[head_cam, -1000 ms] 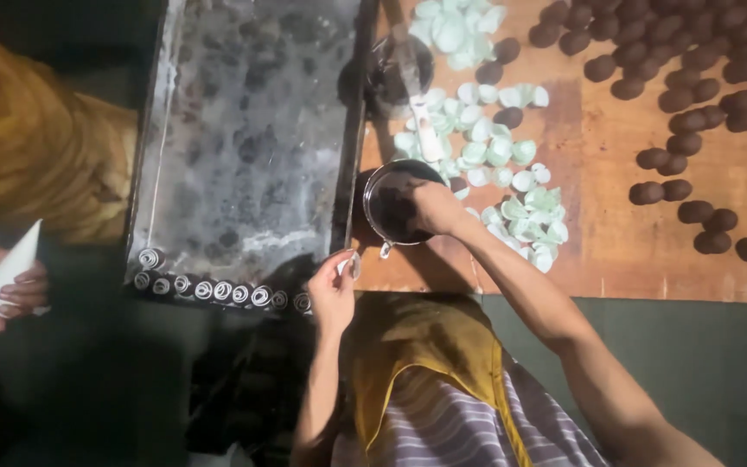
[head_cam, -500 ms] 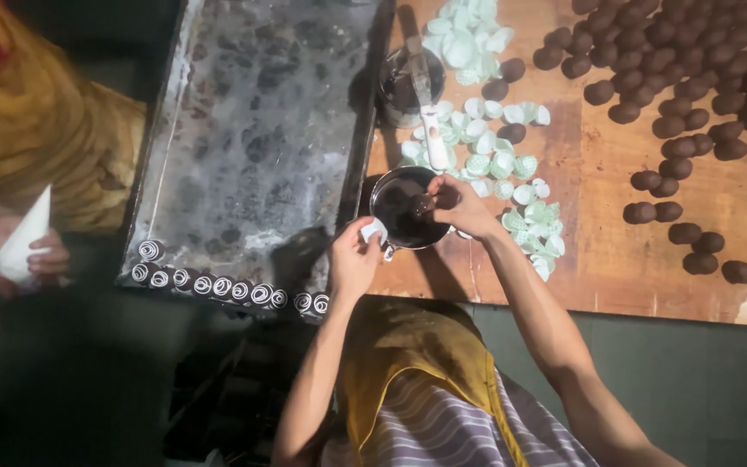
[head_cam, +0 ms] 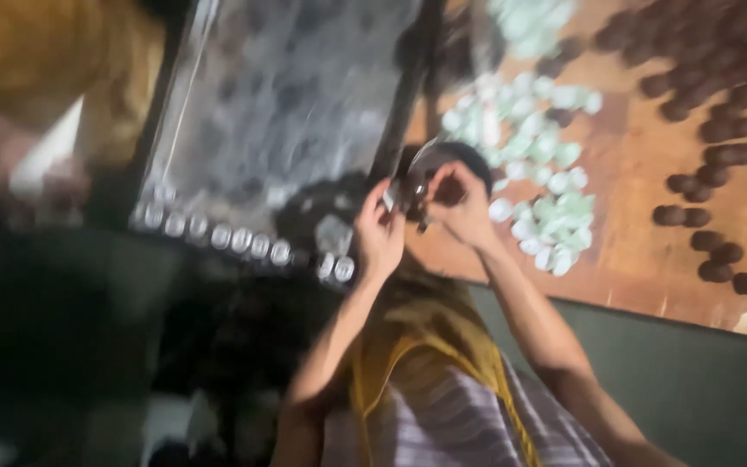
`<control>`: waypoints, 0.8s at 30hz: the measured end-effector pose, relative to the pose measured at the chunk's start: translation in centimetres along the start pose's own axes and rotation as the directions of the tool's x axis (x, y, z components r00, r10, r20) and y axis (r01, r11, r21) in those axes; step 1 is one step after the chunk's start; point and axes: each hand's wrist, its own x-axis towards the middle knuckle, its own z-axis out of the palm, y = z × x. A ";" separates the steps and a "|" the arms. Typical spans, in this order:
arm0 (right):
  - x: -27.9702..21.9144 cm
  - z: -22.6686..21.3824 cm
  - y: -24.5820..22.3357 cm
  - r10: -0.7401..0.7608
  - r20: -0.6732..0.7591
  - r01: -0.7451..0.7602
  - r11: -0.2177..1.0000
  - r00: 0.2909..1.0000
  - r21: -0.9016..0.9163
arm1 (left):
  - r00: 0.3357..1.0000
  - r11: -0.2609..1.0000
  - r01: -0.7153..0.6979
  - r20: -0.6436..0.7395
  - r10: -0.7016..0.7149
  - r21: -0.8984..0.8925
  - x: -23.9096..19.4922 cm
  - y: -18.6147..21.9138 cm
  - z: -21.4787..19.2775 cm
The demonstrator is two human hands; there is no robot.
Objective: The person picks up round chocolate truffle centers from a wooden table, dips each one into a small pot of melted chocolate by hand, and places the coated truffle onto a metal tray, using a small spatula to help release them. The person repeats this dipping and placing cycle for many truffles across the episode.
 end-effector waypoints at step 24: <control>14.6 29.3 17.4 0.017 0.491 0.139 0.950 0.871 -0.280 | 0.831 0.754 -0.366 -0.556 0.001 -0.546 -9.1 -7.6 -24.2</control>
